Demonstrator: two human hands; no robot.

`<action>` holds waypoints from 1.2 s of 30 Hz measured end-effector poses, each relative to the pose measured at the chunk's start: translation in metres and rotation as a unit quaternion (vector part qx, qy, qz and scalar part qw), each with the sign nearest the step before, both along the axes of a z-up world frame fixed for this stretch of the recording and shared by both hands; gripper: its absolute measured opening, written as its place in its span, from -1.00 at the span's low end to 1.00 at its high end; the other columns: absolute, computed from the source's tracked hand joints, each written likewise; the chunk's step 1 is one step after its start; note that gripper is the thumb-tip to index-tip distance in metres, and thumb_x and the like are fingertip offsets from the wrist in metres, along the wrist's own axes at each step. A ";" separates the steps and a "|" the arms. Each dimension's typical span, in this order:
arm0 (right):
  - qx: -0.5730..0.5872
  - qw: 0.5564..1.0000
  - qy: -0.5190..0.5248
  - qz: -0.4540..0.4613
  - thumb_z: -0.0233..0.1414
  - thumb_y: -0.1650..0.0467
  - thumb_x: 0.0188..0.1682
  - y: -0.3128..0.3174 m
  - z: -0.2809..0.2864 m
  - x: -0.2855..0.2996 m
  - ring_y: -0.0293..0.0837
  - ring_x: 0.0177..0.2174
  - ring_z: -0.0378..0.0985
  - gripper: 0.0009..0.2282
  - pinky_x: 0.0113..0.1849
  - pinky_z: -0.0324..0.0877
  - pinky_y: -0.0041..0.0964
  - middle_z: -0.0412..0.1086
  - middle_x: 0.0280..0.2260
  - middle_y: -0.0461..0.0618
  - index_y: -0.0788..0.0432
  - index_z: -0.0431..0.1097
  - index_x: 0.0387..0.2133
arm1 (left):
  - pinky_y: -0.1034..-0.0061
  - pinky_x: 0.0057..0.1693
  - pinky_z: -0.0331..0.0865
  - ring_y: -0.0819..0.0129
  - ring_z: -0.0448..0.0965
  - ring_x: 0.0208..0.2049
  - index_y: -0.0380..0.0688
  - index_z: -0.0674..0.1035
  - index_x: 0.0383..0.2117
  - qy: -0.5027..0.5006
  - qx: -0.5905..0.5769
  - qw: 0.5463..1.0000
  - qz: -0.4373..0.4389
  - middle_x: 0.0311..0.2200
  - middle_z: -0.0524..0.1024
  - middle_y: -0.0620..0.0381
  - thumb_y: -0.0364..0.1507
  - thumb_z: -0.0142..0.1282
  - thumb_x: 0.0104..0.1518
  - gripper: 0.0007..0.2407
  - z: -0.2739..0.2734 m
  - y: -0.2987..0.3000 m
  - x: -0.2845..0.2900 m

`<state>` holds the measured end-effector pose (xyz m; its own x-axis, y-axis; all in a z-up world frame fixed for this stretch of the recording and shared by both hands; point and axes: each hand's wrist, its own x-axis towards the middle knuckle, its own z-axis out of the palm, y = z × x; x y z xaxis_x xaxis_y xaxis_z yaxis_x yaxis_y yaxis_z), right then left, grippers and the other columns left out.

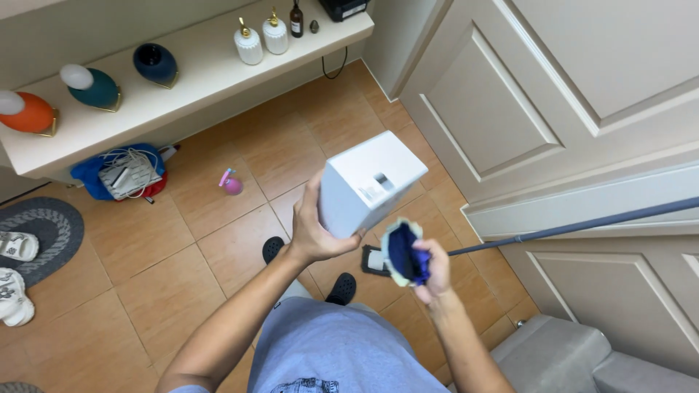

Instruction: Organizing and cleaning decorative items, bottles, and a box on a shelf.

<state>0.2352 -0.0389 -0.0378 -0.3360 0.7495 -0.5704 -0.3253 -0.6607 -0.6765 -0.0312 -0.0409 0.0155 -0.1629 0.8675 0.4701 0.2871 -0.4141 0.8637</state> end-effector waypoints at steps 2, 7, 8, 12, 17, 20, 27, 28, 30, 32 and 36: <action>0.022 0.999 0.023 0.034 -0.22 0.10 -0.03 0.015 0.036 -0.018 -0.03 -0.45 0.62 -0.45 -0.47 0.53 -0.30 0.53 -0.45 0.21 0.35 0.41 -0.07 | 0.30 0.02 0.62 0.11 0.69 -0.11 -0.30 0.19 0.27 0.049 0.017 0.999 -0.011 -0.08 0.57 -0.20 -0.20 0.36 -0.17 -0.16 -0.001 0.006 -0.020; 0.110 0.986 0.091 0.083 -0.29 -0.14 0.19 0.059 0.005 -0.015 0.05 -0.55 0.61 -0.29 -0.41 0.64 -0.08 0.49 -0.51 0.23 0.37 0.31 -0.13 | 0.18 0.09 0.58 -0.10 0.63 -0.02 -0.29 0.31 0.17 0.228 0.174 0.958 -0.023 0.01 0.53 -0.31 -0.18 0.33 -0.23 -0.24 0.014 0.026 -0.082; 0.071 0.991 0.095 0.053 -0.28 -0.14 0.21 0.066 0.004 -0.021 -0.01 -0.55 0.60 -0.27 -0.45 0.59 -0.18 0.50 -0.46 0.20 0.40 0.29 -0.05 | 0.16 0.08 0.57 -0.13 0.62 -0.01 -0.28 0.33 0.16 0.260 0.193 0.945 -0.051 0.02 0.51 -0.31 -0.14 0.35 -0.17 -0.26 0.017 0.030 -0.095; 0.029 0.977 0.176 0.120 -0.19 -0.16 0.12 0.092 0.025 -0.068 -0.04 -0.50 0.64 -0.19 -0.53 0.54 -0.32 0.56 -0.33 0.25 0.43 0.32 0.15 | 0.10 0.05 0.55 -0.21 0.60 -0.01 -0.13 0.41 0.13 0.388 0.257 0.876 -0.128 0.04 0.50 -0.32 -0.08 0.33 -0.15 -0.32 0.031 0.045 -0.140; -0.022 0.986 -0.043 0.160 0.04 -0.01 -0.15 0.107 -0.014 -0.113 0.01 -0.24 0.65 -0.31 -0.28 0.60 -0.11 0.53 -0.17 0.22 0.32 0.33 0.07 | 0.14 0.15 0.51 -0.12 0.60 0.06 0.07 0.45 0.13 0.477 0.322 0.797 -0.181 0.09 0.51 -0.17 -0.20 0.20 0.08 -0.55 0.033 0.062 -0.191; -0.037 0.982 -0.011 0.185 0.16 0.14 -0.13 0.103 -0.033 -0.141 0.05 -0.19 0.61 -0.39 -0.18 0.57 -0.09 0.49 -0.12 0.27 0.38 0.34 0.07 | 0.18 0.17 0.50 -0.07 0.60 0.06 0.10 0.45 0.12 0.506 0.341 0.766 -0.203 0.08 0.51 -0.13 -0.30 0.09 0.20 -0.66 0.029 0.069 -0.216; -0.063 0.995 0.026 0.078 0.11 0.18 -0.15 0.104 -0.062 -0.210 0.06 -0.18 0.59 -0.42 -0.13 0.49 -0.05 0.52 -0.13 0.25 0.38 0.35 0.06 | 0.12 0.28 0.41 0.01 0.48 0.18 0.22 0.41 0.12 0.515 0.303 0.778 -0.195 0.16 0.46 -0.07 -0.34 0.14 0.19 -0.64 -0.013 0.088 -0.267; -0.064 0.994 0.025 0.081 0.11 0.18 -0.15 0.108 -0.066 -0.218 0.06 -0.18 0.59 -0.42 -0.13 0.49 -0.05 0.52 -0.13 0.25 0.38 0.35 0.06 | 0.12 0.28 0.41 0.01 0.48 0.18 0.22 0.41 0.12 0.515 0.301 0.779 -0.193 0.16 0.46 -0.07 -0.34 0.14 0.19 -0.64 -0.031 0.088 -0.270; -0.036 0.998 0.040 0.013 0.10 0.19 -0.12 0.114 -0.075 -0.232 0.01 -0.11 0.56 -0.43 -0.06 0.47 -0.11 0.47 -0.08 0.18 0.34 0.31 0.10 | -0.04 0.31 0.31 -0.04 0.34 0.26 0.15 0.35 0.20 0.459 0.152 0.866 -0.129 0.26 0.30 -0.13 -0.35 0.28 -0.01 -0.43 -0.070 0.086 -0.273; -0.032 0.998 0.059 0.016 0.09 0.19 -0.12 0.124 -0.080 -0.246 0.02 -0.12 0.56 -0.43 -0.07 0.48 -0.10 0.47 -0.08 0.20 0.35 0.31 0.09 | -0.02 0.32 0.28 -0.14 0.24 0.30 0.20 0.30 0.24 0.435 0.061 0.898 -0.041 0.31 0.18 -0.13 -0.40 0.30 -0.12 -0.33 -0.091 0.078 -0.264; -0.019 0.999 0.033 0.029 0.08 0.19 -0.11 0.150 -0.111 -0.267 0.00 -0.13 0.58 -0.45 -0.08 0.48 -0.14 0.51 -0.10 0.18 0.37 0.33 0.05 | 0.12 0.36 0.31 -0.06 0.05 0.47 -0.02 0.04 0.46 -0.090 -0.154 0.983 0.038 0.51 -0.19 -0.19 -0.62 0.08 -0.05 -0.19 -0.118 0.062 -0.236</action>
